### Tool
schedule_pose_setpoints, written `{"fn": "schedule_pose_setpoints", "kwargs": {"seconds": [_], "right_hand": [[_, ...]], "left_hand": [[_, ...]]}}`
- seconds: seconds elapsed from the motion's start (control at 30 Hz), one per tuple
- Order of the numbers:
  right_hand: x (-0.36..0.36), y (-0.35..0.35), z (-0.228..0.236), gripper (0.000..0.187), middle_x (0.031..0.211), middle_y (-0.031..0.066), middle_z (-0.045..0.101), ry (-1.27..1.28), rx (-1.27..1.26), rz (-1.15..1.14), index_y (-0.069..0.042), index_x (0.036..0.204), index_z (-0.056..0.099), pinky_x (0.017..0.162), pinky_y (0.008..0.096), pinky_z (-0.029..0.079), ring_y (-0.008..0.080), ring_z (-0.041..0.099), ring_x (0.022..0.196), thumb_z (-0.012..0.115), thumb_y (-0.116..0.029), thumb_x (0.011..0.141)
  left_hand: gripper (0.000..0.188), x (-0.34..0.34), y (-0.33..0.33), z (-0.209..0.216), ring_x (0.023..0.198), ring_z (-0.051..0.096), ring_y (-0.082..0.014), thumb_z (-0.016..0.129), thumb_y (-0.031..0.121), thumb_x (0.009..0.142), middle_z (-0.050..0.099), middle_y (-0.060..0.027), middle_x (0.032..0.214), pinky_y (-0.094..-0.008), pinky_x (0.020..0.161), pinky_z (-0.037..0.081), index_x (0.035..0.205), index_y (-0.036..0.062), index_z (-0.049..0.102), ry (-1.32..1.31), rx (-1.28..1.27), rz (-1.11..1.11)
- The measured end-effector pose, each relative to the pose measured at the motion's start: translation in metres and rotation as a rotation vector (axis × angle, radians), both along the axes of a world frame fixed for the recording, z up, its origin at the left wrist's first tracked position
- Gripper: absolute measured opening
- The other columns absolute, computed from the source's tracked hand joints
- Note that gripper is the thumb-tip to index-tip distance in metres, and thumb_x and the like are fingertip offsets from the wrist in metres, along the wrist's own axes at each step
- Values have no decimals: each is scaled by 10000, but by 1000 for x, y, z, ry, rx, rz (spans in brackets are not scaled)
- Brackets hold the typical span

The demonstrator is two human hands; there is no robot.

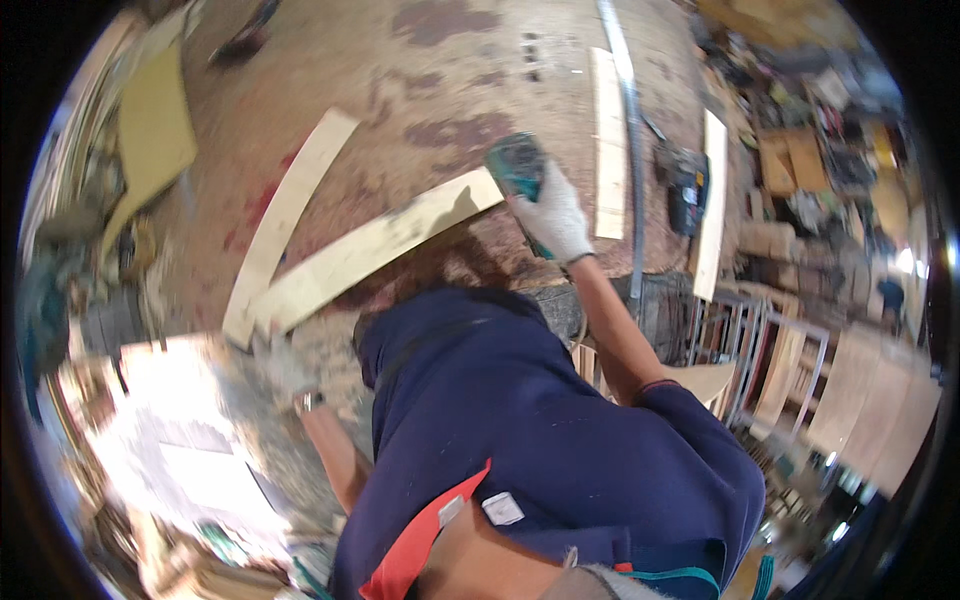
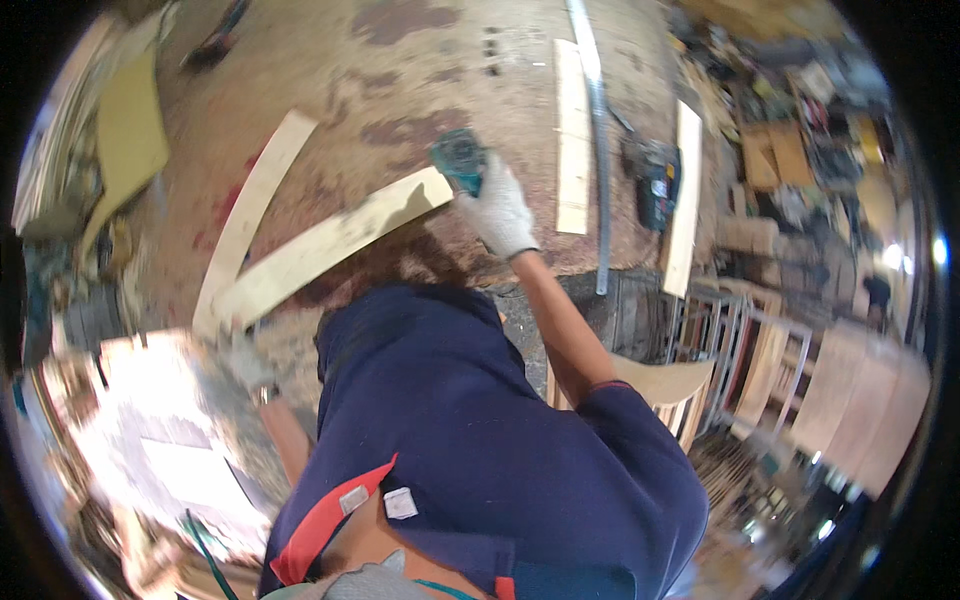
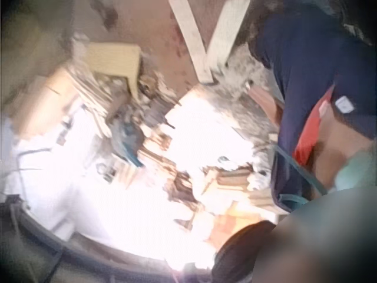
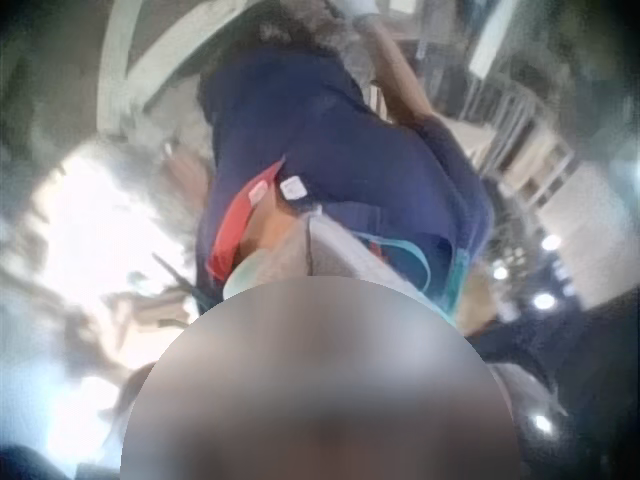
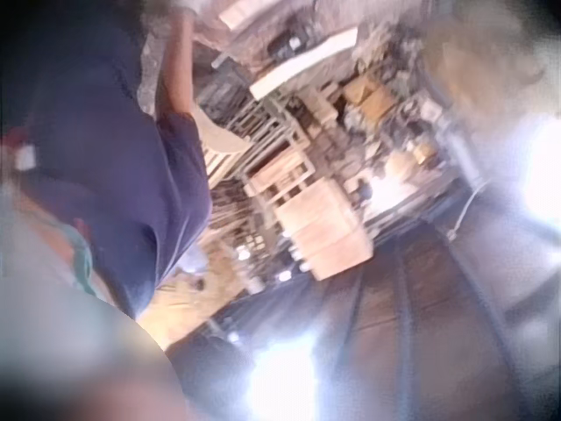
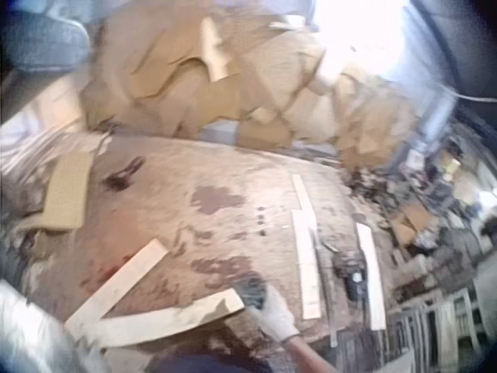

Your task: The person selects a wooden slat, marks it with a pen, and then uses a nail gun and a sander to join and smooth two curved wooden pieces on a workbench. The person handles the pieces one at a time and finishes by inspecting the assembled component.

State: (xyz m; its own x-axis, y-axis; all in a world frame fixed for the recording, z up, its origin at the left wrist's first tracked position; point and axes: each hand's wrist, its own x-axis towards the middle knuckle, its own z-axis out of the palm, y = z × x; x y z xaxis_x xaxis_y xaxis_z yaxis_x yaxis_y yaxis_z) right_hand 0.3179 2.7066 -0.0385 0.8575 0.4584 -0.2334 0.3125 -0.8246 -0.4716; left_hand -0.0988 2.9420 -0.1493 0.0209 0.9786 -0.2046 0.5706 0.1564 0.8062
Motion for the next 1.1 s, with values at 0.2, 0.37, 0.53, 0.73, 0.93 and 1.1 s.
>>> {"fn": "schedule_pose_setpoints", "kwargs": {"seconds": [0.2,0.37,0.53,0.73,0.93,1.1], "right_hand": [[10,-6,-69,798,1337,232,518,-102,-255,36,-260,1563,459,852,515,600,412,713,1006,792,-158,845],[29,-39,-94,658,1290,218,557,-67,-26,42,-174,1487,516,897,519,583,424,691,1057,780,-268,892],[185,-90,-94,405,1195,240,645,-461,32,-194,-81,1269,627,924,539,560,446,666,1099,706,-314,948],[370,-141,-126,373,1289,234,650,-438,-468,-252,-127,1285,662,1001,530,548,416,654,1202,659,-297,953],[452,-169,-172,407,1412,228,653,-225,-665,13,-49,1342,661,1092,529,514,402,637,1308,463,-228,1036],[478,-175,-149,504,1398,243,658,-221,-421,-102,-97,1427,587,1044,544,518,441,636,1284,461,-422,1062]], "left_hand": [[581,-21,-18,-30,1019,616,-247,648,290,1064,654,-179,1245,-413,892,507,1485,-92,533,-240,-134,279],[474,0,-57,-52,1088,613,-239,582,295,1093,668,-164,1233,-391,911,506,1412,-55,590,-360,-202,47],[577,46,-56,-15,1128,635,-252,607,537,1042,689,-108,1215,-411,945,531,1355,54,634,-542,-673,97],[579,99,-45,30,1136,657,-329,723,452,996,630,-140,1292,-560,841,611,1396,76,537,-346,-696,69],[421,120,-49,50,906,725,-245,712,409,1014,732,-96,1107,-426,729,628,1242,60,653,-441,-691,80],[377,131,-55,59,805,734,-180,698,387,1027,763,-75,1049,-328,625,580,1202,53,678,-449,-721,238]]}}
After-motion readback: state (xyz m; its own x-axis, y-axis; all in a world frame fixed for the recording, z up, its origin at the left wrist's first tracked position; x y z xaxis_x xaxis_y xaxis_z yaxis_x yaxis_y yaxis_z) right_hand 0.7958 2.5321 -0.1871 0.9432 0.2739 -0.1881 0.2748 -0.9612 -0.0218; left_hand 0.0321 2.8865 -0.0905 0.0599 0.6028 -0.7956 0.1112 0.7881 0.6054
